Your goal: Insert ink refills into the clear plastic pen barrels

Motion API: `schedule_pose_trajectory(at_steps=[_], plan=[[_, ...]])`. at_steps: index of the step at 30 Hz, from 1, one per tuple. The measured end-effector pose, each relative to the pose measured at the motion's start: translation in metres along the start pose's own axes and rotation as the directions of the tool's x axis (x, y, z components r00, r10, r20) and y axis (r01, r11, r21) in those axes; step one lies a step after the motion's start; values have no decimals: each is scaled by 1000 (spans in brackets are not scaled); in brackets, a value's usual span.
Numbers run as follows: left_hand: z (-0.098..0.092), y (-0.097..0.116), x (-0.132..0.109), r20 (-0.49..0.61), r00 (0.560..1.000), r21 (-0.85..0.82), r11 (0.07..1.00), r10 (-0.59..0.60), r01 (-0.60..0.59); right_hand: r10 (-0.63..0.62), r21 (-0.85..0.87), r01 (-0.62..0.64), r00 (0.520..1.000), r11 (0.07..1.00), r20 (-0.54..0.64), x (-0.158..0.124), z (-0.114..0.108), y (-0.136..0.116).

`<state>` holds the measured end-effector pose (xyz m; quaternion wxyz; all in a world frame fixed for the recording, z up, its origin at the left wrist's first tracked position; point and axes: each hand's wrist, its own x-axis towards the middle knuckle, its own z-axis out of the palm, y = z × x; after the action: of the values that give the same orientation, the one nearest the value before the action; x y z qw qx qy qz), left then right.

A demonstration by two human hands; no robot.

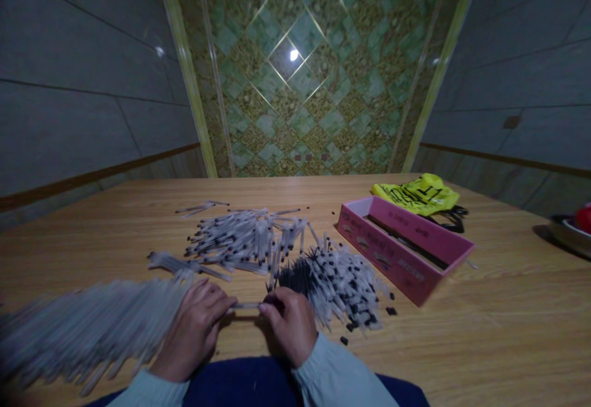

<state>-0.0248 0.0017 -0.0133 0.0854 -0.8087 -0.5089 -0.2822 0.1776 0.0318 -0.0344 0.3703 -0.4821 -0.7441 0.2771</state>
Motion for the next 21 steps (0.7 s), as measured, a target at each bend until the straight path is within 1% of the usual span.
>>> schedule_pose_trajectory(at_steps=[9,12,14,17,21], plan=[[-1,3,1,-12,1000,-4,1000,2,-2,19,16,-19,1000,1000,0,1,-1,-1],[0,2,1,-20,1000,7,1000,21,-21,16,15,-15,1000,1000,-4,0,0,0],[1,0,0,-7,999,20,999,34,-34,17,13,-17,1000,1000,-7,0,1,0],[3,-1,-1,19,1000,39,999,25,-25,21,22,-21,1000,1000,-6,-1,2,0],[3,-1,-2,16,1000,33,999,15,-16,22,73,-20,1000,997,-18,-1,3,1]])
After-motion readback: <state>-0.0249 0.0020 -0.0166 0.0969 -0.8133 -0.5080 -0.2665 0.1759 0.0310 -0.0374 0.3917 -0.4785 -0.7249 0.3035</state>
